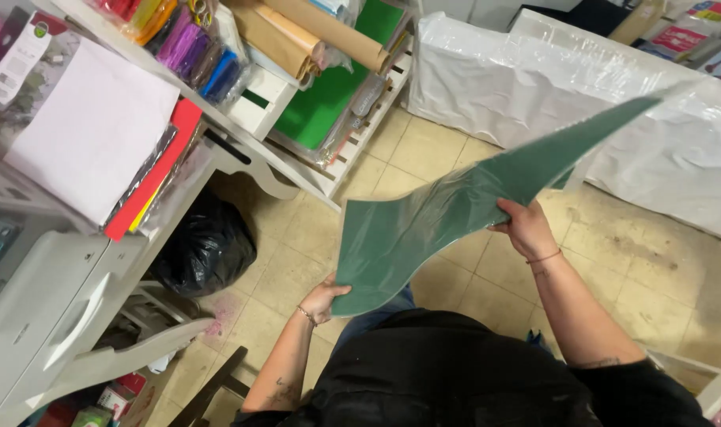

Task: Cleaning and organizing plastic-wrapped folders on a store counter.

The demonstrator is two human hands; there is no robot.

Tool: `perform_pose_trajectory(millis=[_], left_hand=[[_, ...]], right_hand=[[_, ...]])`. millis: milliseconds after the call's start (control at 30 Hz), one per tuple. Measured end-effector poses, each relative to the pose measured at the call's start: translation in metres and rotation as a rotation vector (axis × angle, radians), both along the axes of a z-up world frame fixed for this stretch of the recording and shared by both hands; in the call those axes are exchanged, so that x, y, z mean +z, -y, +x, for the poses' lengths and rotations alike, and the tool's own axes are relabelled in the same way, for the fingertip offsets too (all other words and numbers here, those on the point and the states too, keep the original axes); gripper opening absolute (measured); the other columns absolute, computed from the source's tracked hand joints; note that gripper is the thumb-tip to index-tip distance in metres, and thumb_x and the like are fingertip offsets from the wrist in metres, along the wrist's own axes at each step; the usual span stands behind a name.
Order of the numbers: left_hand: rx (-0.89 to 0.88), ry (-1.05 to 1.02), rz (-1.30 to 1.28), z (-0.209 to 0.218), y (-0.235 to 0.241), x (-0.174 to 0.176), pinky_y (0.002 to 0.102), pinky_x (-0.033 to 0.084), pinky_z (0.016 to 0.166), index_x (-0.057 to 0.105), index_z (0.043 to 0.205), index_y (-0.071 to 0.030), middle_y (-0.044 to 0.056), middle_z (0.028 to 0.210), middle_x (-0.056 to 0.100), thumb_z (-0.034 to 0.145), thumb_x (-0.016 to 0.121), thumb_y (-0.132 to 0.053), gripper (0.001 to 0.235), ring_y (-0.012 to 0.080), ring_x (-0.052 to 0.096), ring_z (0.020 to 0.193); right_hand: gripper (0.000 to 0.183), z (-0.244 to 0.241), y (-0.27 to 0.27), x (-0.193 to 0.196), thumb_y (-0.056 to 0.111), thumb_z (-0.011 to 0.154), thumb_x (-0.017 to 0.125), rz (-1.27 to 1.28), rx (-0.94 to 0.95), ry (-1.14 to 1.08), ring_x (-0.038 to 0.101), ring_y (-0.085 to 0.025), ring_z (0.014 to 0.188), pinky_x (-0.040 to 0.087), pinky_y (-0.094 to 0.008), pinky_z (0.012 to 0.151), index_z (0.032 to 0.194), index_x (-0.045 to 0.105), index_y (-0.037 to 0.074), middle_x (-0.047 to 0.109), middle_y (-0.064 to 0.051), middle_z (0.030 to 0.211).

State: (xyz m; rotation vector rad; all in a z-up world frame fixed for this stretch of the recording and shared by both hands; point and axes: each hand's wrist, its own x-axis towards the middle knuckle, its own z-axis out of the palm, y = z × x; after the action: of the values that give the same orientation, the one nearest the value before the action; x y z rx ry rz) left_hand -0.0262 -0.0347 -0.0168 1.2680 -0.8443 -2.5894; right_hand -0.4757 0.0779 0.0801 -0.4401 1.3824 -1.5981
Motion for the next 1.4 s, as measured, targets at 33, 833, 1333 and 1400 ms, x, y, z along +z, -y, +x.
perform_pose_trajectory(millis=[33,833,1333,1400], left_hand=[[-0.002,0.013,-0.043,-0.01,0.019,-0.016,0.044,0.058,0.095,0.037,0.153,-0.011,0.014,0.137,0.062,0.09,0.059,-0.003,0.067,0.0268,0.067,0.118],[0.91,-0.003,-0.139,-0.158,0.222,-0.149,0.039,0.052,0.098,0.052,0.148,-0.008,0.009,0.133,0.066,0.097,0.055,0.003,0.052,0.023,0.063,0.116],[1.083,-0.023,-0.291,-0.129,0.379,-0.195,0.045,0.056,0.101,0.053,0.142,-0.006,0.009,0.131,0.066,0.098,0.057,0.001,0.044,0.0268,0.066,0.118],[1.114,-0.017,-0.304,-0.108,0.411,-0.232,0.048,0.058,0.099,0.052,0.141,-0.005,0.011,0.128,0.066,0.1,0.058,-0.002,0.042,0.0293,0.067,0.116]], right_hand=[[0.032,-0.009,0.028,0.003,0.009,0.102,0.053,0.006,0.058,-0.015,0.07,-0.022,0.089,0.061,-0.037,0.067,0.133,0.056,0.001,0.068,-0.011,0.116],[0.049,-0.155,0.362,-0.16,-0.009,0.095,0.05,0.028,0.078,0.079,0.071,-0.029,0.104,0.067,-0.044,0.075,0.142,0.047,0.003,0.062,-0.015,0.13],[0.044,-0.139,0.595,-0.198,-0.006,0.098,0.058,-0.158,0.243,0.316,0.07,-0.027,0.11,0.066,-0.045,0.079,0.14,0.049,0.007,0.064,-0.011,0.129],[0.043,-0.139,0.64,-0.224,-0.005,0.1,0.06,-0.18,0.28,0.327,0.07,-0.026,0.109,0.066,-0.045,0.077,0.139,0.05,0.009,0.065,-0.009,0.127]])
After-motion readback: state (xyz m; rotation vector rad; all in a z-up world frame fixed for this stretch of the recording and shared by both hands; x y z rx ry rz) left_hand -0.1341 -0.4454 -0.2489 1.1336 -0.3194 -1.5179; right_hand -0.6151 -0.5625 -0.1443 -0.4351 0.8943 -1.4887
